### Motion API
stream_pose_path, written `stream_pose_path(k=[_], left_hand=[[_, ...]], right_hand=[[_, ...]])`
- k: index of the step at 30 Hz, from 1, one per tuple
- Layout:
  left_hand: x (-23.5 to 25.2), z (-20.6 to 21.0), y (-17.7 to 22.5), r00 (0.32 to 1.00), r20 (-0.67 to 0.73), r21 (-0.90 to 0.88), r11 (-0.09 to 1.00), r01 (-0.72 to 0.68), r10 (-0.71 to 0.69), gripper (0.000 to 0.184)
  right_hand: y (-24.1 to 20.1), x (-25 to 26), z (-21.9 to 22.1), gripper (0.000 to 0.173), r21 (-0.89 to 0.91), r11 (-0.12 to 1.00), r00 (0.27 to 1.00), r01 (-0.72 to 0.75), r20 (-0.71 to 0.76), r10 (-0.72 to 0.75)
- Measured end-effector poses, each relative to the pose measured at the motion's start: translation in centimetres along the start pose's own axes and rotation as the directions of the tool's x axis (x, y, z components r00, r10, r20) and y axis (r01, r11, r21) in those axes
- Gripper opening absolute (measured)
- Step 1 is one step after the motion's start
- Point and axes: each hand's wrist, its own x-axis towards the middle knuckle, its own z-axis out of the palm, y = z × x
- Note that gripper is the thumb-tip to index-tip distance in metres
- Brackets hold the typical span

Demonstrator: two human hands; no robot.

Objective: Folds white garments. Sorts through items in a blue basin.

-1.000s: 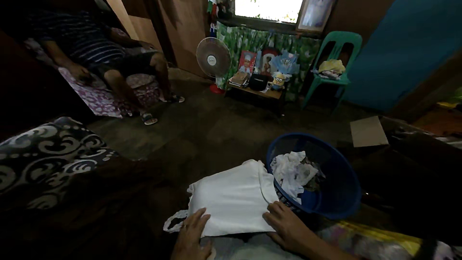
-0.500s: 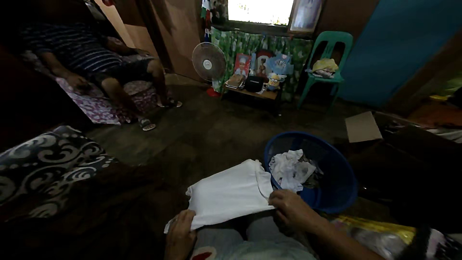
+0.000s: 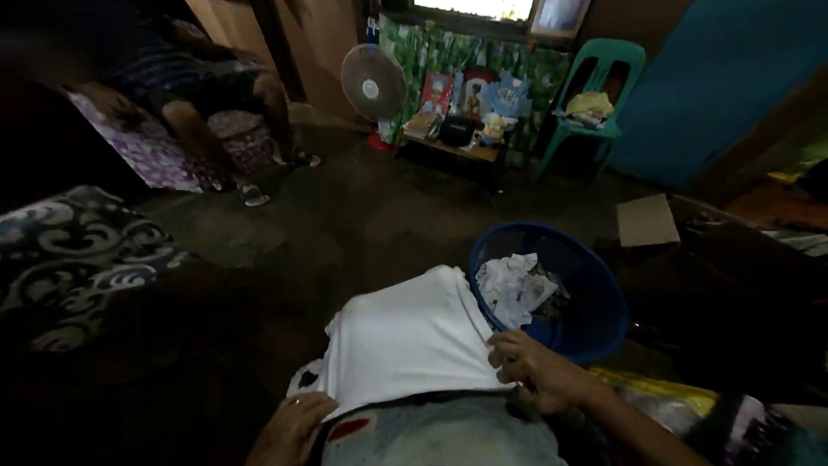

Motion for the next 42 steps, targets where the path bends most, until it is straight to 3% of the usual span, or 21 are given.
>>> stream_pose_path(k=[3,8,10,14,17,21,26,29,30,34,37,40,42], left_hand=[[-0.7,0.1,0.9,0.999,0.050,0.003,1.000,0.016,-0.016,0.020],[-1.4,0.4,1.2,0.994,0.099,-0.009,0.999,-0.038,0.039,0.010],[-0.7,-0.4,0.8,0.995,0.098,-0.040,0.999,-0.005,0.009,0.013],[2.2,-3.1,-0.9,0.986,0.072,-0.258,0.953,0.162,-0.148,0.030],[4.8,-4.5,-1.4,0.948,0.026,-0.361,0.882,0.303,-0.316,0.031],[8.5,-5.1,-2.3,0.921,-0.052,-0.425,0.843,0.330,-0.387,0.033],[12.2,-4.1,-4.7,0.868,-0.043,-0.455,0.783,0.424,-0.495,0.029],[13.1,-3.0,-5.8,0.841,0.058,-0.440,0.742,0.506,-0.539,0.030],[13.4,-3.0,-5.7,0.824,0.079,-0.445,0.720,0.532,-0.560,0.031],[14.6,-4.5,-3.8,0.776,0.043,-0.536,0.640,0.550,-0.630,0.031],[16.9,-6.7,-2.8,0.760,-0.093,-0.540,0.674,0.504,-0.643,0.030],[20.0,-9.3,-2.7,0.756,-0.310,-0.446,0.790,0.420,-0.577,0.038],[22.4,-10.9,-3.0,0.758,-0.431,-0.365,0.863,0.349,-0.489,0.038]], right_hand=[[-0.5,-1.0,0.0,0.019,0.115,0.993,0.998,0.017,0.061,-0.024],[-2.2,-2.1,-0.1,0.011,0.125,0.964,0.943,-0.235,0.269,0.195],[-2.0,-1.8,-0.5,0.021,0.157,0.925,0.913,-0.346,0.282,0.294],[-0.6,0.7,-2.9,0.024,0.374,0.813,0.891,-0.447,0.104,0.442],[0.7,3.6,-4.8,0.023,0.516,0.732,0.857,-0.445,0.008,0.516],[3.5,7.4,-6.4,0.023,0.584,0.670,0.794,-0.458,-0.069,0.604],[8.0,11.0,-5.1,0.025,0.836,0.376,0.651,-0.400,-0.029,0.758],[9.1,11.9,-3.2,0.038,0.924,0.119,0.580,-0.363,0.124,0.805],[9.2,11.9,-2.9,0.038,0.912,0.105,0.582,-0.395,0.160,0.797],[8.3,12.8,-4.5,0.020,0.771,0.292,0.616,-0.567,0.161,0.771],[8.1,15.1,-6.4,0.022,0.710,0.354,0.524,-0.608,0.024,0.851],[11.0,17.8,-9.3,0.031,0.745,0.419,0.407,-0.520,-0.215,0.888],[11.8,19.6,-12.1,0.033,0.816,0.460,0.385,-0.350,-0.322,0.865]])
